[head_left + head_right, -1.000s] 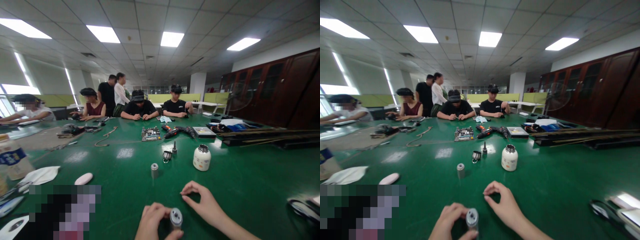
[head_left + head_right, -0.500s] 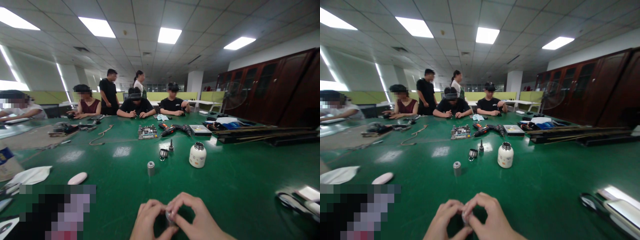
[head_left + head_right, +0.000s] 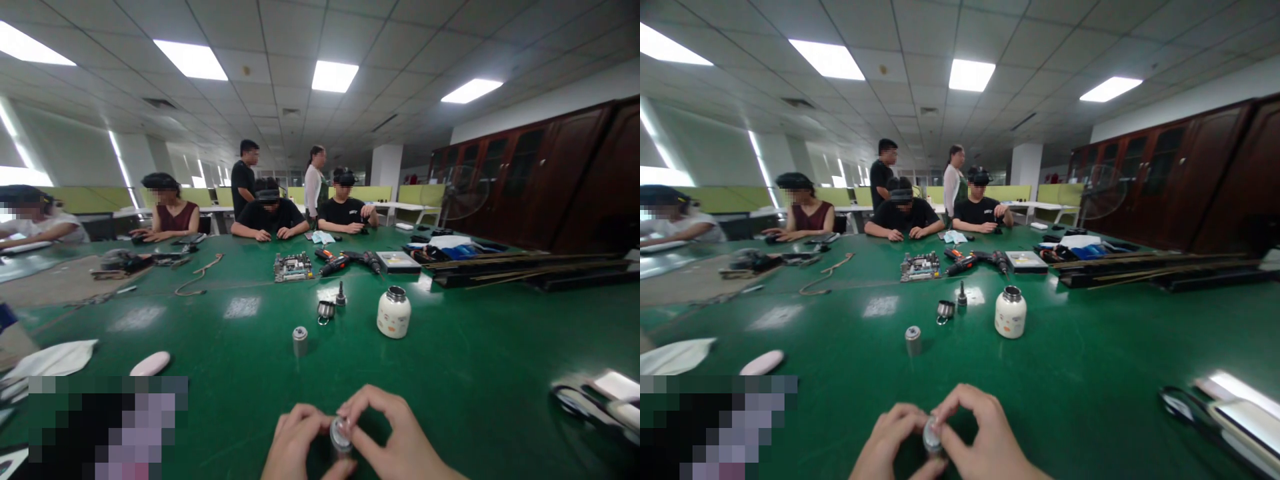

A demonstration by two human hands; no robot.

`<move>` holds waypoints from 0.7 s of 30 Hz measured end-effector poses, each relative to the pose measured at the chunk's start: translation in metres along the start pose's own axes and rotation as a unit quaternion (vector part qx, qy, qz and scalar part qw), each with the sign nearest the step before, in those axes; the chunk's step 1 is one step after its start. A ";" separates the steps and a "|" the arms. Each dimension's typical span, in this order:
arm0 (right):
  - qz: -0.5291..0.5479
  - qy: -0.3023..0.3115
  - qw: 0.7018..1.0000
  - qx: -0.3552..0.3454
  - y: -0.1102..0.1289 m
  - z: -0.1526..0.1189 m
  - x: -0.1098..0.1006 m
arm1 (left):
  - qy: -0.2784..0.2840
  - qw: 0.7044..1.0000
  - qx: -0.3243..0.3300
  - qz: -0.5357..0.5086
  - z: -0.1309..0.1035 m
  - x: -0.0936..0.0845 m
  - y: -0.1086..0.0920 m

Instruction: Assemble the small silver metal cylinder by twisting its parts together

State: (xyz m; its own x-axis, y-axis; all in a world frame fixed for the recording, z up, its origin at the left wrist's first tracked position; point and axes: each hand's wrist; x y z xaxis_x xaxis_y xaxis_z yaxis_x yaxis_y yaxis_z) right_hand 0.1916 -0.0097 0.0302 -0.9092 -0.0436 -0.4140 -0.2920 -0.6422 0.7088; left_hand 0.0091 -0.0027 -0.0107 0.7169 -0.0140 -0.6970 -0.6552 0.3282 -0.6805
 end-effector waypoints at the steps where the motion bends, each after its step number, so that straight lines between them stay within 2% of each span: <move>1: 0.003 0.001 1.000 0.012 0.000 0.000 0.000 | 0.011 1.000 0.000 0.001 0.000 -0.002 -0.001; 5: 0.020 0.006 1.000 0.020 0.000 0.001 0.000 | 0.027 1.000 -0.002 0.003 0.002 -0.005 -0.004; 10: 0.027 0.011 1.000 0.002 -0.004 -0.001 0.002 | 0.028 0.999 -0.011 -0.010 0.000 0.000 0.000; 15: 0.012 0.044 0.999 0.012 -0.005 -0.004 -0.002 | -0.002 0.995 0.029 -0.096 0.000 -0.010 0.006; 18: 0.048 0.048 0.998 0.010 -0.013 -0.008 -0.001 | -0.036 0.992 0.046 -0.115 0.004 -0.021 -0.004; 21: 0.096 0.075 0.991 0.046 -0.023 -0.011 0.005 | -0.051 0.996 0.013 -0.074 0.008 -0.025 -0.020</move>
State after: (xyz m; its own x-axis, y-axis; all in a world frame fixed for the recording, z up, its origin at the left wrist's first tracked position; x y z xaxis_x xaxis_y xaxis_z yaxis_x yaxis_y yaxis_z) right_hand 0.1971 -0.0033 0.0055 -0.8981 -0.2771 -0.3416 -0.1495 -0.5381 0.8295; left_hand 0.0067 -0.0010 0.0223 0.8262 0.0309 -0.5626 -0.5354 0.3538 -0.7669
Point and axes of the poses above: each hand's wrist, its own z-axis towards the middle knuckle, its own x-axis out of the palm, y = z × x, and after that the axes turned 11 degrees about -x, right-handed
